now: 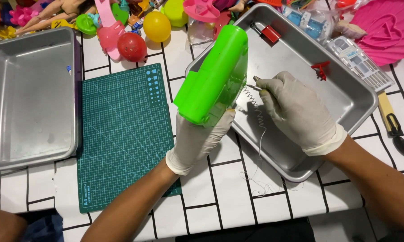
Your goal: The person removes batteries from a red toy piano and then uses a screwdriver to unscrew and open a green toy. They manipulate the plastic parts and remove screws while sitting on the floor.
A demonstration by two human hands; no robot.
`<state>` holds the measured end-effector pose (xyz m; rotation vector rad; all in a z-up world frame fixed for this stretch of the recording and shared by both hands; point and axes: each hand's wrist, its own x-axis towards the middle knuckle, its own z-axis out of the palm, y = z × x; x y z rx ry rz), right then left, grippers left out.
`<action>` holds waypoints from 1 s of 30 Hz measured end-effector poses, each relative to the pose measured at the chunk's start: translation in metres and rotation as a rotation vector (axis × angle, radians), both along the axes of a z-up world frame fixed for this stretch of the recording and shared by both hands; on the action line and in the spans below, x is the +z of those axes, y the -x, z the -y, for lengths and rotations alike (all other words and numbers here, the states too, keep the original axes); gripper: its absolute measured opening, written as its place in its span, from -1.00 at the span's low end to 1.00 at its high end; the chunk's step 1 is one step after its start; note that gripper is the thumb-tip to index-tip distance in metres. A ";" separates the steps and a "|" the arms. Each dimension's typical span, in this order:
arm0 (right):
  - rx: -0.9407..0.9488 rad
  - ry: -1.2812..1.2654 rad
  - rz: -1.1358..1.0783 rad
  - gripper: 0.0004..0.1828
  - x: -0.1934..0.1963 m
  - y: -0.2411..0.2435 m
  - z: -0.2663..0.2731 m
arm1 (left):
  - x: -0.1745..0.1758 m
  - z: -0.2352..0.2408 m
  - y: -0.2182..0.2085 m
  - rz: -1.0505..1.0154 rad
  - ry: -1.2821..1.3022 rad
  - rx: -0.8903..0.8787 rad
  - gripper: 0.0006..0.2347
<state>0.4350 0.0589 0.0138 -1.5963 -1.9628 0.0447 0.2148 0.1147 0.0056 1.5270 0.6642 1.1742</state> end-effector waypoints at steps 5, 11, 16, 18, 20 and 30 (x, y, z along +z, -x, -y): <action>-0.075 0.085 0.109 -0.77 -0.005 -0.006 0.002 | 0.003 -0.001 0.001 -0.214 -0.384 0.084 -0.84; 0.026 0.198 -0.058 -0.63 -0.003 -0.005 0.000 | 0.004 -0.004 0.000 -0.191 -0.393 0.126 -0.87; -0.019 0.166 -0.039 -0.62 -0.008 -0.008 0.002 | 0.002 -0.001 0.001 -0.184 -0.332 0.093 -0.76; 0.006 0.072 -0.012 -0.54 -0.007 -0.009 0.000 | 0.004 -0.002 0.001 -0.213 -0.371 0.104 -0.83; -0.013 0.140 -0.011 -0.64 -0.003 -0.006 -0.002 | 0.002 -0.003 0.001 -0.120 -0.166 0.063 -0.70; 0.025 -0.057 -0.047 -0.55 -0.006 -0.007 -0.006 | 0.012 -0.002 0.001 0.000 0.105 -0.006 -0.54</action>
